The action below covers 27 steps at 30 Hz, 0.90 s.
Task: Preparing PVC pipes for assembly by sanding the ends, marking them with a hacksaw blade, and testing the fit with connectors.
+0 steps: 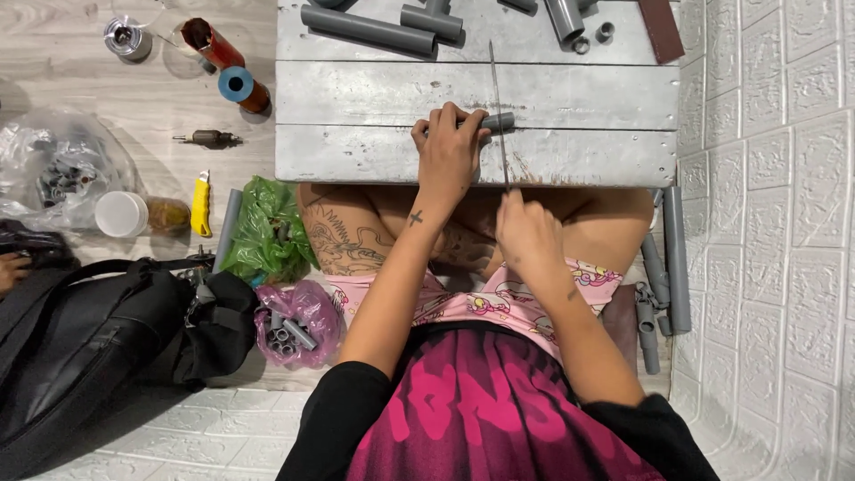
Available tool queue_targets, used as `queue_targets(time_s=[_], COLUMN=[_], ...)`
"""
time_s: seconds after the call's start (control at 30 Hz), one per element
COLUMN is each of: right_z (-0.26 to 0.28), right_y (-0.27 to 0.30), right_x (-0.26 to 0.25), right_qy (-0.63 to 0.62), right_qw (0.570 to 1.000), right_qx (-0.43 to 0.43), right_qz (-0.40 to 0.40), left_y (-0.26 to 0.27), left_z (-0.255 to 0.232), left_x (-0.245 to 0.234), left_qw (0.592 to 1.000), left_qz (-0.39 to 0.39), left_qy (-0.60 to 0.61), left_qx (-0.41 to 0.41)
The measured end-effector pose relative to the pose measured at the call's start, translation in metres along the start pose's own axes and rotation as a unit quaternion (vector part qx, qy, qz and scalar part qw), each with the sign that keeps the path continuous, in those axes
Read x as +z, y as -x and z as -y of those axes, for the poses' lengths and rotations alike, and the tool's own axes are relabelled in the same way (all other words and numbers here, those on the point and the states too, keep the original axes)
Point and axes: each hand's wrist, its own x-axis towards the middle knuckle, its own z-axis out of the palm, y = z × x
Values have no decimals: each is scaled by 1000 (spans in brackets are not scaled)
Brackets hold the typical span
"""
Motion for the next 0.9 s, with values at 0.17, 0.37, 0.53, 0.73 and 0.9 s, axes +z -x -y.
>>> queue_targets(time_s=[0.17, 0.37, 0.53, 0.73, 0.9], right_z=[-19, -7, -3, 6, -2], right_y=[50, 26, -41, -24, 30], right_x=[7, -10, -8, -27, -21], right_qy=[17, 9, 35, 15, 10], right_qw=[998, 996, 999, 1000, 997], right_qx=[35, 43, -7, -18, 22], right_qz=[58, 75, 19, 12, 72], left_y=[-1, -3, -4, -2, -1], left_z=[-3, -6, -7, -6, -5], left_x=[-3, -9, -12, -11, -7], left_qw=[1000, 1000, 1000, 1000, 1000], left_qz=[2, 6, 5, 6, 3], left_qy=[5, 8, 13, 12, 7], left_qx=[1, 7, 11, 7, 2])
